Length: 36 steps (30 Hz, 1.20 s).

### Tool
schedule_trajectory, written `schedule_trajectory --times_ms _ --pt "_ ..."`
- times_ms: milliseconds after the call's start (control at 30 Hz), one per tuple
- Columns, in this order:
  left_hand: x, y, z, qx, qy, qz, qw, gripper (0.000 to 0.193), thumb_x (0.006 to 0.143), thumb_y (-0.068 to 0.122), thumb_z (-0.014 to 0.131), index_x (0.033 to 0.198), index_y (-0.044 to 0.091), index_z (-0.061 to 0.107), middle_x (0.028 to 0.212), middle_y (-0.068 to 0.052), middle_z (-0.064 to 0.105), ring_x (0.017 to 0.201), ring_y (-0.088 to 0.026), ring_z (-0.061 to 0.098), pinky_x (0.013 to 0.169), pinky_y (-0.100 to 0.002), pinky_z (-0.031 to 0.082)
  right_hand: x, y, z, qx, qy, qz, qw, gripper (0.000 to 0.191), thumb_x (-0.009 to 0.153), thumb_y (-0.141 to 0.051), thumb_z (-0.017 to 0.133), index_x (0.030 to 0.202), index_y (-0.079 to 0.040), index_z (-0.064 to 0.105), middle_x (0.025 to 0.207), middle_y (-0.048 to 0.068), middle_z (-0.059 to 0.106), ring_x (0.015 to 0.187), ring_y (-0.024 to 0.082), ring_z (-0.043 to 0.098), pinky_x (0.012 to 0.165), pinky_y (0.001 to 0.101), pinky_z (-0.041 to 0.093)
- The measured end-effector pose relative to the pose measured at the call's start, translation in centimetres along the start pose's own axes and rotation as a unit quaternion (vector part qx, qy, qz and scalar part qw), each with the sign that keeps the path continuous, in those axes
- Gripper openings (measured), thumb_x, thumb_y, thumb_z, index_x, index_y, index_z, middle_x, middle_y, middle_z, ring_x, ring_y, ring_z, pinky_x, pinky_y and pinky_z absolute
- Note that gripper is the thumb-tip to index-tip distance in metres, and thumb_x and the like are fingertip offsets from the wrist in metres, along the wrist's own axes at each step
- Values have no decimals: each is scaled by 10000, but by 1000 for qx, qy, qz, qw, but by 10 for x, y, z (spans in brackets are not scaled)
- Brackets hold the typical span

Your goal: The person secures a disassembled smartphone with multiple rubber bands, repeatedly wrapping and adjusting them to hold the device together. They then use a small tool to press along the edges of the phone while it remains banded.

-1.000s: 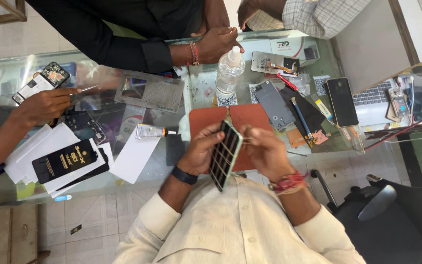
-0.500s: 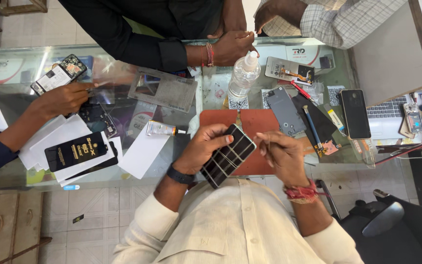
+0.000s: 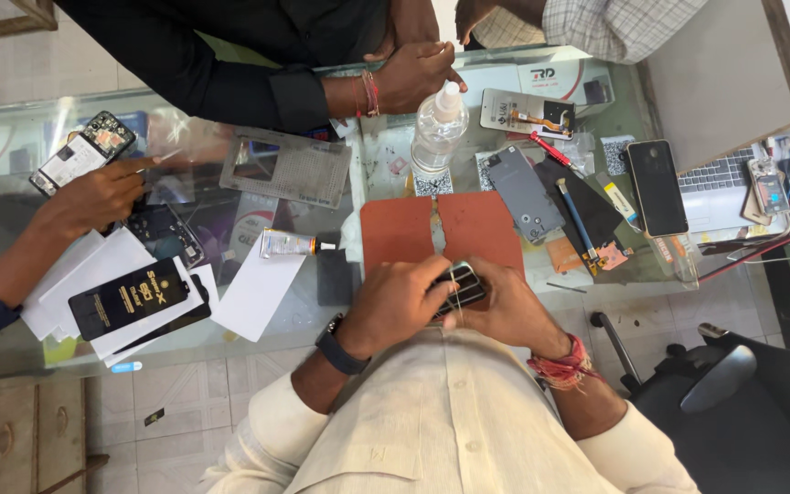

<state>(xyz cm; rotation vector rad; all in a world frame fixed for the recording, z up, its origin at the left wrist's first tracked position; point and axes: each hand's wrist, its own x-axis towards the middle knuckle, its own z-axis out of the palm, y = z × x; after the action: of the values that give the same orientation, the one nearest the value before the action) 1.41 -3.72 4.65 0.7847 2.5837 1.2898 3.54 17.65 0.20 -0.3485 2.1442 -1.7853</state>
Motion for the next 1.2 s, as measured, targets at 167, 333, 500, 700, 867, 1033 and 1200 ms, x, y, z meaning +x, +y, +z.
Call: schedule_trajectory --times_ms 167,333,500,700,867,1033,1200 --pt "-2 -32 4 -186 89 -19 978 190 999 208 666 1086 40 687 862 -108 740 761 -227 726 644 -349 561 -23 22 -14 -28 53 75 995 274 1064 -238 595 894 -25 622 738 -12 496 688 76 429 590 284 390" --pt "3 -63 10 -572 176 -115 793 170 1034 135 647 1112 -9 688 944 -58 749 799 -108 703 712 -270 586 -53 33 -48 307 126 -343 879 162 1072 -122 561 930 -59 605 814 20 600 703 140 540 855 368 501" --pt "2 -52 25 -614 200 -89 759 188 1026 138 639 1140 -5 682 965 -49 752 820 -98 707 733 -256 586 -49 30 -58 617 243 -267 699 202 1197 -140 581 1341 -7 630 1319 109 658 988 143 641 894 284 461" --pt "-3 -26 -5 -277 112 36 954 188 1011 185 681 1105 22 676 929 -75 744 814 -187 687 700 -324 571 -4 -7 -7 390 42 -239 888 947 838 -246 900 1586 -30 359 1655 159 382 1564 342 326 1311 450 308" --pt "-1 -5 -10 81 -54 100 990 186 923 293 720 911 109 695 740 -121 708 661 -338 692 593 -456 527 10 -43 -18 4 -125 -177 976 810 885 -114 783 1571 29 378 1615 199 474 1496 328 494 1254 429 391" --pt "-2 -21 -13 -75 -14 88 993 182 961 243 718 988 65 690 792 -107 718 722 -264 715 635 -396 550 22 -25 -52 -153 -90 -267 947 515 998 -340 517 1343 37 588 1308 182 663 1169 317 630 1022 450 440" --pt "-2 -59 -13 -442 151 -38 884 158 1028 152 664 1091 8 687 930 -43 747 821 -77 695 727 -245 584 -17 15 -54 43 17 -285 957 460 1035 -469 554 979 -23 658 845 75 675 814 246 597 843 436 457"
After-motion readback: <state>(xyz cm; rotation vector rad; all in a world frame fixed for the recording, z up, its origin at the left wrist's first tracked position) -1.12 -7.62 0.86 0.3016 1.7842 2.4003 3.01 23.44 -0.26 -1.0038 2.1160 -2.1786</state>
